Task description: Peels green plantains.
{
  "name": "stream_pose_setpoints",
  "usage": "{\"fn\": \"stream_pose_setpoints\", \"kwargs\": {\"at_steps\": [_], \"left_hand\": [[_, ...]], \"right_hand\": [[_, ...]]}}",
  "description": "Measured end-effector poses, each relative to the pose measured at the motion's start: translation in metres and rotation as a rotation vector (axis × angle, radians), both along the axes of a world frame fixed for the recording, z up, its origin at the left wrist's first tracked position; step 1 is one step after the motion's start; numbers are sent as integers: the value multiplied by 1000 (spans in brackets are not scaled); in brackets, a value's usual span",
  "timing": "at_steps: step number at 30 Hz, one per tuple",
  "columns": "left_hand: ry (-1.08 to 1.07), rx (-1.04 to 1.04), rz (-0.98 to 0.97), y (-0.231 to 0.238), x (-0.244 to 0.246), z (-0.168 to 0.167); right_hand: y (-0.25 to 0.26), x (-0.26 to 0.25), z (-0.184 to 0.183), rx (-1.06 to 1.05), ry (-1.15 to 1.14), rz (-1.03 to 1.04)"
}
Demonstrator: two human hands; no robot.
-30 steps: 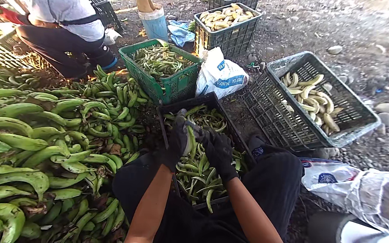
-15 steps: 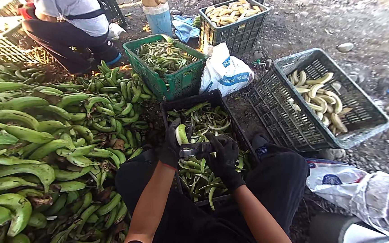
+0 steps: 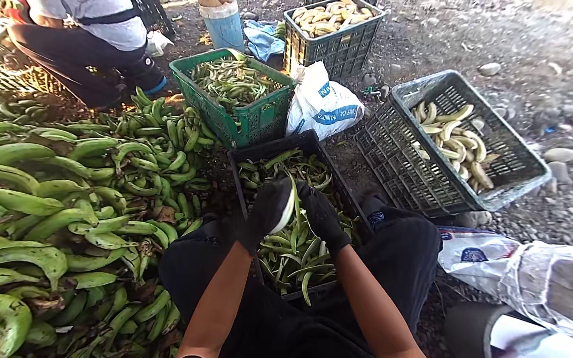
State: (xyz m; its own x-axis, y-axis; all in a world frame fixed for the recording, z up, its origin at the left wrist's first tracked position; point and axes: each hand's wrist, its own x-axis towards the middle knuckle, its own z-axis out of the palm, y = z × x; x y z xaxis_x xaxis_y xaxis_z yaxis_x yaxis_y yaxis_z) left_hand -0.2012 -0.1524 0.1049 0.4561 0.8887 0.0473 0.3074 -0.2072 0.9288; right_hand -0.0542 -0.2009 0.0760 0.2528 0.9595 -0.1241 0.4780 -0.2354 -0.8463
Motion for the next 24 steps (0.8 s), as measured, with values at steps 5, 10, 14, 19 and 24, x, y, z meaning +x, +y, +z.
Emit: {"fn": "stream_pose_setpoints", "kwargs": {"at_steps": [5,10,14,19,24], "left_hand": [[-478,-454,130,10,-3,-15],[-773,-781,184,25,-20,-21],[-625,-667,215,19,-12,-23],[-234,-270,287,10,-4,-17],[-127,-193,246,7,-10,-10]], "right_hand": [[-6,2,-13,76,-110,-116],[-37,3,-50,511,-460,-49],[-41,3,-39,428,-478,-66],[-9,0,-12,-61,-136,-33],[7,24,-2,-73,96,53]]}}
